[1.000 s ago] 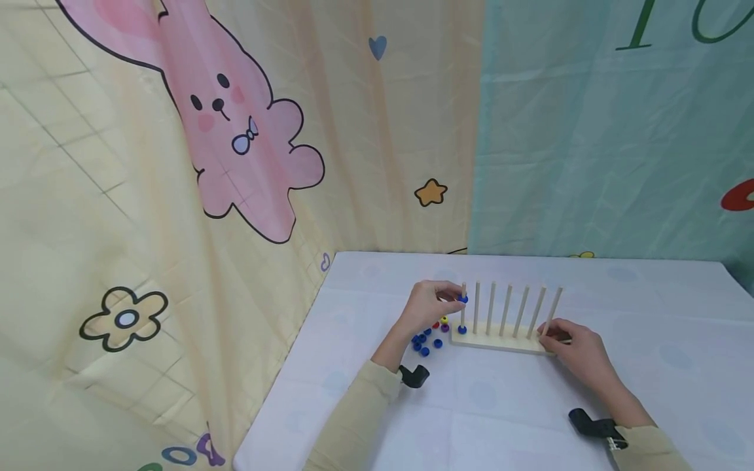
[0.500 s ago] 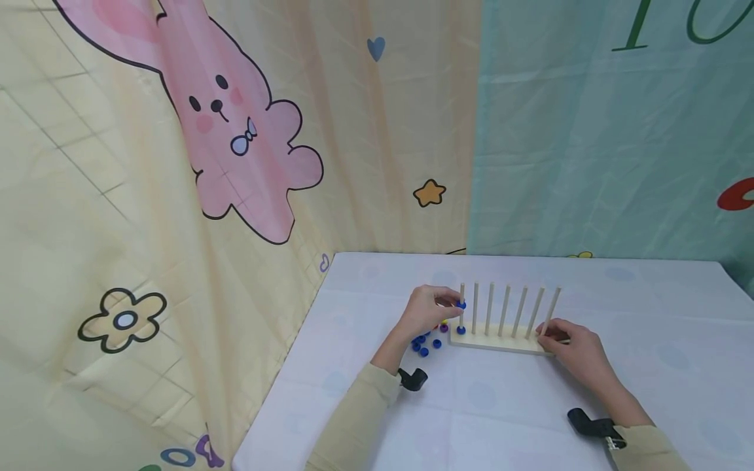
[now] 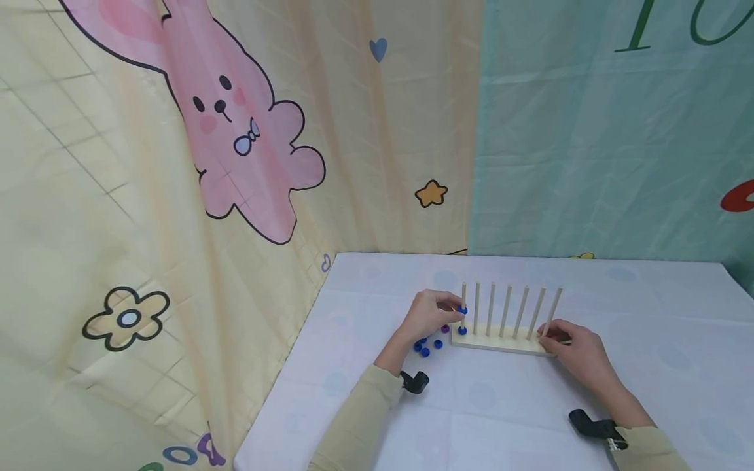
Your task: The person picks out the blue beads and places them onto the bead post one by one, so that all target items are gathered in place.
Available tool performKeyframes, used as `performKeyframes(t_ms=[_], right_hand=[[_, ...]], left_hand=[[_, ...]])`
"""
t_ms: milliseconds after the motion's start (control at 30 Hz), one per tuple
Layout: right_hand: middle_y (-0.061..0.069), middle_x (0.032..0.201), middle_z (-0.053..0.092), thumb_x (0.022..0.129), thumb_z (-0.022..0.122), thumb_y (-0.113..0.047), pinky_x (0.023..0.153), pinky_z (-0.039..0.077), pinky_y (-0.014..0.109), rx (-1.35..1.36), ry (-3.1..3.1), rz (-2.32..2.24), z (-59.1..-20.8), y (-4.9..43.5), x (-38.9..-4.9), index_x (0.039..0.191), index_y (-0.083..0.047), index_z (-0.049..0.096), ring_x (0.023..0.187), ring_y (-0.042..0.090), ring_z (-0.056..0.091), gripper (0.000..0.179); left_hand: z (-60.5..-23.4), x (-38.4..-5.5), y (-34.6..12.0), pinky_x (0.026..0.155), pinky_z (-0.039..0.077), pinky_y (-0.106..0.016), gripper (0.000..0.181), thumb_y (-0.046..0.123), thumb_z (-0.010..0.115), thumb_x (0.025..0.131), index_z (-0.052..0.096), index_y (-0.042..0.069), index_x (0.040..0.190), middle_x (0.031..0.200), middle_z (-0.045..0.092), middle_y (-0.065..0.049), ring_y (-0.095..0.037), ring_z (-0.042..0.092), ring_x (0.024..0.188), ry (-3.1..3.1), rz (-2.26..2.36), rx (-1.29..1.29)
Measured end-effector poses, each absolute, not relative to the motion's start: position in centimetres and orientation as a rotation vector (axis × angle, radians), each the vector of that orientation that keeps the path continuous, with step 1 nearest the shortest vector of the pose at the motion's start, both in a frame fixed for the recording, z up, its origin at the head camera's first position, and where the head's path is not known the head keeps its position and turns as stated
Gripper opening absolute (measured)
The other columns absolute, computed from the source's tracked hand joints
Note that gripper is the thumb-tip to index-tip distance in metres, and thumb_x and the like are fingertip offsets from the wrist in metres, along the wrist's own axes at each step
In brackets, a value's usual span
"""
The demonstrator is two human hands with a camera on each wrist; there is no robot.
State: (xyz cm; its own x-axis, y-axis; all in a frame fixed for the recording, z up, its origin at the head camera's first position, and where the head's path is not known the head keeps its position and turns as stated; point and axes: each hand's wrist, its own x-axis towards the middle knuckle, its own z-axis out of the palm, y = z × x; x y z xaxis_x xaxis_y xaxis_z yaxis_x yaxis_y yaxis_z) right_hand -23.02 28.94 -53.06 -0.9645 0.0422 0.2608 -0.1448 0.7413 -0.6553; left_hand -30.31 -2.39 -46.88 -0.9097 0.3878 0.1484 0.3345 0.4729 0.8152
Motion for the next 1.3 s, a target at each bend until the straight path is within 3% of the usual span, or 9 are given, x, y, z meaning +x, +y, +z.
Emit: performKeyframes(t_ms=[367,1300], right_hand=[[0.004,0.093,0.07,0.092,0.074,-0.015,0.061,0.049,0.026,0.087,-2.681,1.038,-53.0,28.9,-23.0,0.099,-0.012,0.07,0.09,0.027,0.065,0.009],[0.002,0.091,0.071,0.092,0.074,-0.016,0.065,0.049,0.033,0.102,-2.68,1.027,-53.2,29.1,-23.2,0.096,-0.015,0.07,0.088,0.026,0.065,0.006]], left_hand=[[-48.0,-30.7,-2.3,0.057,0.054,-0.027,0.016,0.022,0.082,0.086,0.079,0.023,0.101,0.088,0.067,0.016,-0.012,0.064,0.069,2.648,1.36,0.656],[-49.7,-31.0,-1.9,0.056,0.05,-0.025,0.018,0.021,0.086,0.081,0.08,0.023,0.098,0.083,0.069,0.018,-0.008,0.062,0.063,2.666,1.244,0.584]])
